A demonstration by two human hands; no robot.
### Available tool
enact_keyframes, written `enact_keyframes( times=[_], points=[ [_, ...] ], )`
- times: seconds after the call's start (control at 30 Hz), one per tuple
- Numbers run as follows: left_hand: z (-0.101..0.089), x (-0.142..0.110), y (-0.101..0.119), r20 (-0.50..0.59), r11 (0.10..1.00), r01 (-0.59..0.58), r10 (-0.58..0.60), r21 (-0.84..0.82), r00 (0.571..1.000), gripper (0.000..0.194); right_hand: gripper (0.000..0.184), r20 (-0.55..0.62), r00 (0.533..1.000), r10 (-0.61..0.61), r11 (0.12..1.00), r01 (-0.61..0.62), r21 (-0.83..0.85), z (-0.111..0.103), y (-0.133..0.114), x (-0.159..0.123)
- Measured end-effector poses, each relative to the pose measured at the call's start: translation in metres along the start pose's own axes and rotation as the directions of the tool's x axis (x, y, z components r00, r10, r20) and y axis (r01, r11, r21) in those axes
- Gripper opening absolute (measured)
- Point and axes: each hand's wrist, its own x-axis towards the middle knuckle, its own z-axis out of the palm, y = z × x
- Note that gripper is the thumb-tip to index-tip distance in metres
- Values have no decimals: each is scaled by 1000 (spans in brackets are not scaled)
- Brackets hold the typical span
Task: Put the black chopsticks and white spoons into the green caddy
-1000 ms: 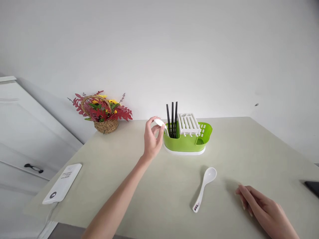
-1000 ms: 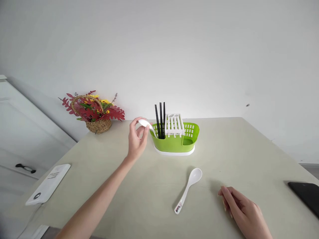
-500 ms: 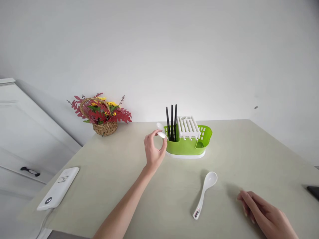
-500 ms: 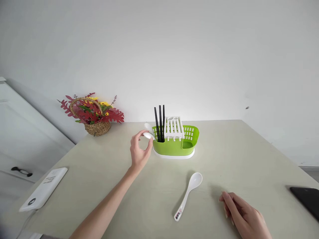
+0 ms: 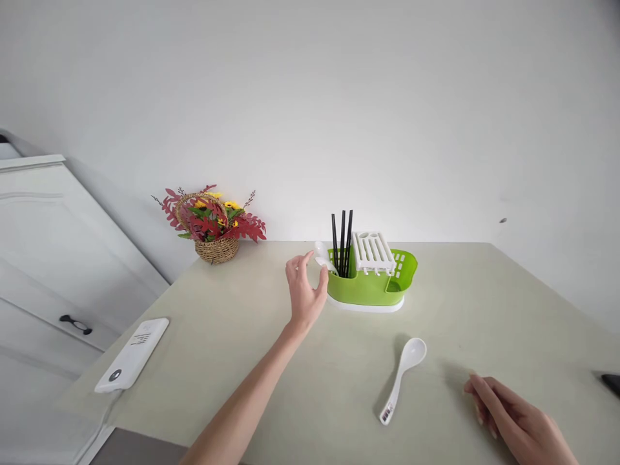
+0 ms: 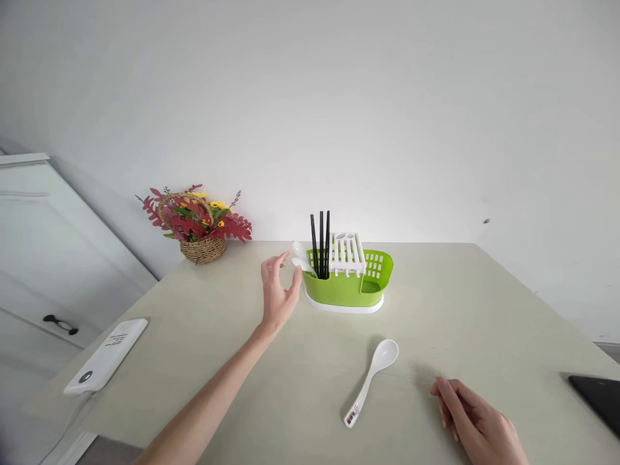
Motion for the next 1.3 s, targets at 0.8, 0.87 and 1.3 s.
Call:
enact_keyframes(
  times=[0.8,0.87,1.3],
  points=[
    [54,-129,110,916,930,-349,34,118,400,39,56,-15,1000,2,1000,-2,-7,0,-4,-1],
    [49,-129,103,910,938,-326,27,121,413,39,56,-23,1000,-9,1000,8,-6,-1,-5,-1],
    [-28,-102,76,880,734,656,-181,-176,438,37,51,-89,996,-7,993,17,114,2,-32,-14]
  ],
)
